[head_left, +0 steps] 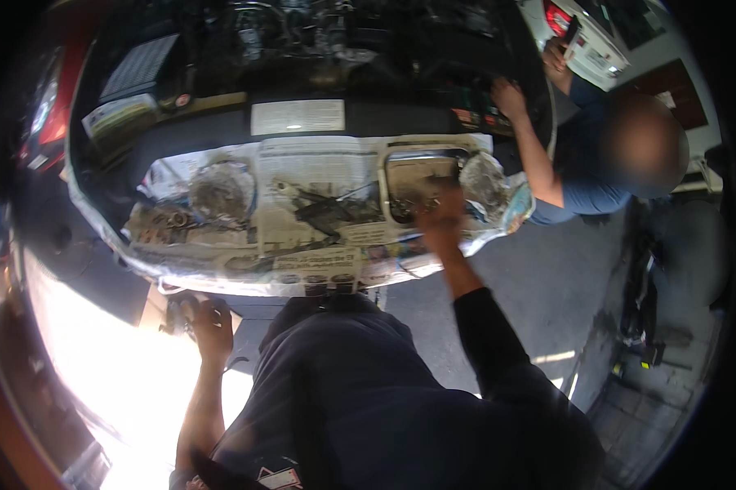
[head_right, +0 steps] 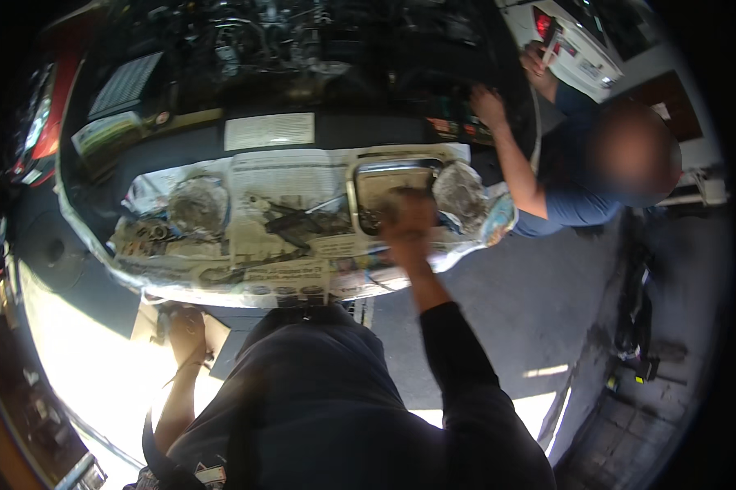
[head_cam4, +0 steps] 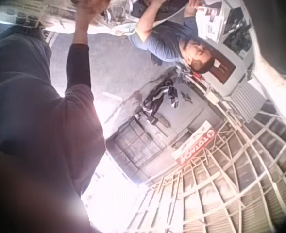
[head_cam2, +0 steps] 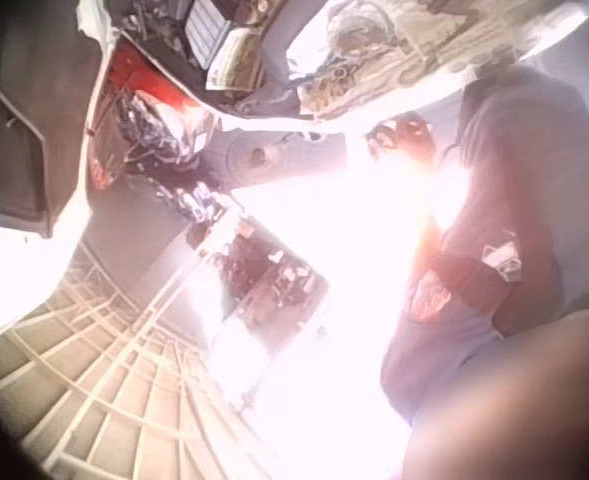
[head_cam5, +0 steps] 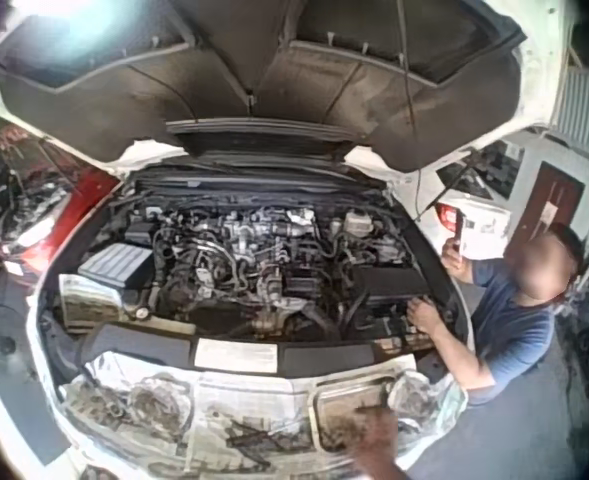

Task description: The person works under the hood of a white car, removing and handling engine components including a large black hose and a metal part. They place removed items on cardboard and newspaper on the ground, then continue adjusting hoses and parts within the engine bay.

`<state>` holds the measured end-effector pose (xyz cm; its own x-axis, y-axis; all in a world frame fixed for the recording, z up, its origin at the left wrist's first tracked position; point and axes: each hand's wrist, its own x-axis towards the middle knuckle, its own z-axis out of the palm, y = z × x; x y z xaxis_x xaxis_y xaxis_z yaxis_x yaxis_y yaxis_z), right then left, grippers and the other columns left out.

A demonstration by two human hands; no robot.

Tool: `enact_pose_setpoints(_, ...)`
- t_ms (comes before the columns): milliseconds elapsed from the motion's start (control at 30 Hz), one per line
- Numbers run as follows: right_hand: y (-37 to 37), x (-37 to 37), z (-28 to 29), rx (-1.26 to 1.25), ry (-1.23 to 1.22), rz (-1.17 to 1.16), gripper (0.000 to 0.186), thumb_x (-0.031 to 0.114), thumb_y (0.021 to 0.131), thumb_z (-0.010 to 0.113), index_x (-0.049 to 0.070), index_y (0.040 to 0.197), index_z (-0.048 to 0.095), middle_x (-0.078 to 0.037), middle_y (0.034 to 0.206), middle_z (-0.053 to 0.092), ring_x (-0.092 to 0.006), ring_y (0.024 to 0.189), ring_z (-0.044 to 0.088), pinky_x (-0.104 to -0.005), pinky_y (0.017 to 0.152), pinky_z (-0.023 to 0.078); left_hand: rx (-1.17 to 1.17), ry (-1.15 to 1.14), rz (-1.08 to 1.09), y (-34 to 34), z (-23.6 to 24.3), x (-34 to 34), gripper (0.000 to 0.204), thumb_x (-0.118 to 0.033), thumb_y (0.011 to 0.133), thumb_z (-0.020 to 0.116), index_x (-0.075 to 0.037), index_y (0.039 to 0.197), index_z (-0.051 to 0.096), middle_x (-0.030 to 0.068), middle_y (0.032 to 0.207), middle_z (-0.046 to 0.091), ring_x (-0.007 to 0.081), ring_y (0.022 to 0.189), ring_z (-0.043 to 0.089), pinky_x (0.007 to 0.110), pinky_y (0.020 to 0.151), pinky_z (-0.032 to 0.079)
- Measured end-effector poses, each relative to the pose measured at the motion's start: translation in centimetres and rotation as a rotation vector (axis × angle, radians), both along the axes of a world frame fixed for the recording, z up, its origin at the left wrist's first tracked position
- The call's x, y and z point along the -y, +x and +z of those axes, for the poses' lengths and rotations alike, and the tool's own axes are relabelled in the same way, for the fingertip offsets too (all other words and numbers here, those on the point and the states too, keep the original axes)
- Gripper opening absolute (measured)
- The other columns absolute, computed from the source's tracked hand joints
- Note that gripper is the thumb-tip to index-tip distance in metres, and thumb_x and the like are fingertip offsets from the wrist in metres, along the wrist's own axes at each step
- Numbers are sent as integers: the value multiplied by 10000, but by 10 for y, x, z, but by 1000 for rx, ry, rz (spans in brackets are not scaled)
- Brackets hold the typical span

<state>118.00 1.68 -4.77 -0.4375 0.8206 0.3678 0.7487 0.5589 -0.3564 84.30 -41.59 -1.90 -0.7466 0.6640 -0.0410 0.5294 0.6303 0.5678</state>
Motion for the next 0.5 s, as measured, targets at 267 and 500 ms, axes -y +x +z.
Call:
enact_pose_setpoints(267, 118, -124, -19, 222, -158, -141, 522, 342, 938, 826, 26, 1322, 669, -232, 1272, 720, -447, 1206, 677, -533, 1044, 532, 294, -71, 449, -3, -82, 140, 168, -136, 1044, 617, 0, 1098, 700, 167, 1068, 739, 308, 912, 708, 408, 856, 560)
enact_pose_setpoints(500, 147, -143, -42, 221, 202, 145, 338, 302, 1046, 734, -9, 1179, 715, -266, 1135, 741, -483, 1086, 703, -544, 949, 553, 78, -312, 515, 25, -80, 207, 177, -176, 1053, 629, -17, 1089, 699, 158, 1098, 732, 315, 1058, 690, 403, 949, 541)
